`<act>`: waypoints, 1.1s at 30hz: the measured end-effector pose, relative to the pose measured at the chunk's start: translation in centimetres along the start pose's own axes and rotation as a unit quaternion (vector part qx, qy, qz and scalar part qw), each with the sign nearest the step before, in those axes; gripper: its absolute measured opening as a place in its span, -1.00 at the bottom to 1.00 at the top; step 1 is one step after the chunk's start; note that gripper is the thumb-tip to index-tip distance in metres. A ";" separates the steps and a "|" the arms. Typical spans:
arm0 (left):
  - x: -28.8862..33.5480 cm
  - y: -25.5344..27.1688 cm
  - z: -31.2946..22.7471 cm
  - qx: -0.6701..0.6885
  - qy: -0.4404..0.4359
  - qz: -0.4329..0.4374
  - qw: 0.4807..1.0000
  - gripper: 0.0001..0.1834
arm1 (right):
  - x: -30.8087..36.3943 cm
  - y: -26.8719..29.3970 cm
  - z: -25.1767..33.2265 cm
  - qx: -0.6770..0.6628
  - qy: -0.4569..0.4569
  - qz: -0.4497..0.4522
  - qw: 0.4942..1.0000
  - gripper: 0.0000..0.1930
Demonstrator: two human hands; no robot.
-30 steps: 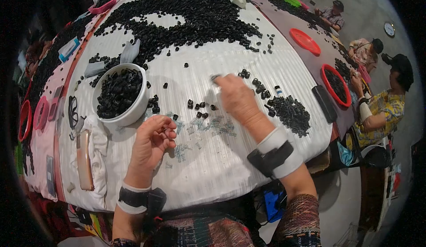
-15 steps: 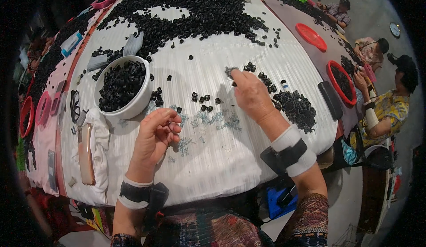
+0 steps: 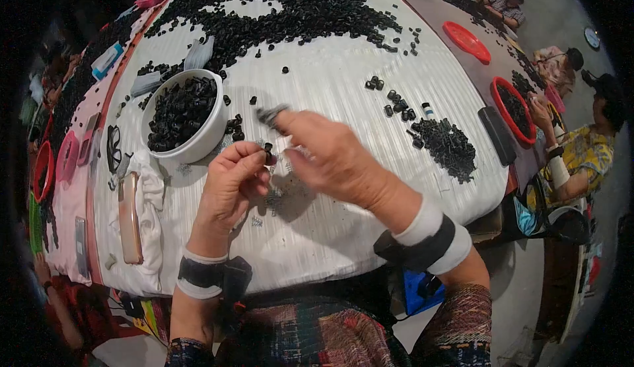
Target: Sort small black shoe components from a large pile into smaller groups or bowls.
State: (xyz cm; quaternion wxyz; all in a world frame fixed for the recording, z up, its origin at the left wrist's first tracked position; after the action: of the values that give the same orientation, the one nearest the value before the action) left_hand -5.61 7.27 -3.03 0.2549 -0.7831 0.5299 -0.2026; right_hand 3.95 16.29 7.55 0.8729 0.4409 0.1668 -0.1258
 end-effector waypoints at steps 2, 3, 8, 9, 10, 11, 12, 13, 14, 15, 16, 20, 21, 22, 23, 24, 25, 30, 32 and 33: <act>0.1 0.0 -0.4 -0.006 -0.001 -0.024 1.000 -0.80 | 0.9 0.9 -1.4 0.016 -0.011 -0.021 1.000 -0.69; 0.1 0.1 -0.5 -0.012 -0.002 -0.043 0.999 -0.79 | 1.4 0.7 -2.4 0.069 -0.048 0.015 0.996 -0.71; -0.1 -0.2 -0.4 -0.017 0.005 -0.036 0.999 -0.79 | 3.4 -2.0 -3.8 0.135 -0.045 0.054 0.988 -0.83; 0.0 0.0 -0.4 -0.011 0.004 -0.041 0.999 -0.76 | 3.7 -2.2 -3.3 0.132 -0.043 0.057 0.989 -0.83; 0.0 0.1 -0.4 -0.005 0.002 -0.045 0.999 -0.74 | 3.9 -2.4 -2.9 0.141 -0.045 0.081 0.986 -0.83; 0.0 0.2 -0.4 -0.004 0.001 -0.049 0.999 -0.74 | 4.1 -2.7 -2.7 0.150 -0.048 0.106 0.982 -0.83; 0.1 0.3 -0.4 -0.001 -0.003 -0.051 0.999 -0.74 | 4.3 -2.5 -2.5 0.156 -0.047 0.104 0.981 -0.82; 0.1 0.4 -0.4 0.003 -0.006 -0.053 0.999 -0.74 | 4.5 -2.4 -2.3 0.154 -0.044 0.106 0.981 -0.82; 0.2 0.6 -0.4 0.003 -0.007 -0.057 0.998 -0.74 | 4.8 -2.3 -2.6 0.159 -0.065 0.119 0.978 -0.81; 0.1 0.7 -0.3 -0.003 -0.012 -0.061 0.998 -0.74 | 5.0 -2.1 -2.8 0.168 -0.088 0.130 0.973 -0.80; 0.1 0.9 -0.3 -0.009 -0.017 -0.065 0.998 -0.73 | 4.9 -1.9 -2.5 0.168 -0.089 0.130 0.973 -0.80; 0.2 0.9 -0.3 -0.015 0.002 -0.078 0.997 -0.78 | 4.2 -1.3 -1.7 0.167 -0.065 0.098 0.979 -0.80; 0.2 0.7 -0.2 -0.013 0.008 -0.073 0.997 -0.78 | 4.0 -1.2 -1.5 0.168 -0.054 0.087 0.980 -0.80; 0.2 0.5 -0.2 -0.012 0.013 -0.067 0.998 -0.78 | 3.9 -1.3 -1.6 0.167 -0.054 0.087 0.980 -0.80; 0.2 0.4 -0.2 -0.012 0.013 -0.068 0.998 -0.78 | 3.8 -1.5 -1.6 0.156 -0.046 0.083 0.983 -0.80; 0.2 0.4 -0.3 -0.007 0.013 -0.068 0.998 -0.79 | 3.7 -1.7 -1.6 0.144 -0.037 0.078 0.986 -0.81; 0.2 0.4 -0.2 -0.002 0.012 -0.068 0.998 -0.81 | 3.6 -1.9 -1.5 0.144 -0.038 0.079 0.986 -0.81; 0.2 0.5 -0.2 -0.001 0.009 -0.062 0.998 -0.84 | 3.6 -1.3 -1.5 0.177 -0.048 0.077 0.980 -0.81; 0.0 0.5 -0.1 0.002 0.010 -0.056 0.998 -0.84 | 4.0 -0.4 -1.3 0.160 -0.060 0.081 0.982 -0.81; 0.0 0.5 -0.1 -0.001 0.010 -0.058 0.998 -0.84 | 4.3 0.1 -1.2 0.146 -0.073 0.082 0.983 -0.81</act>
State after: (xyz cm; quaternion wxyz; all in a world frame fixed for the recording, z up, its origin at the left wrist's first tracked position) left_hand -5.98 7.09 -3.25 0.2361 -0.8108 0.4863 -0.2244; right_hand 7.67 17.04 5.27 0.8166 0.5651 0.0457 -0.1082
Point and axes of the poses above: each hand's wrist, its own x-axis away from the middle knuckle, its own y-axis out of the back of the hand, z = x × y, the point moved 8 cm from there along -x, towards the middle knuckle, and after that the axes turned 10 degrees about z, right-handed, at the moved point
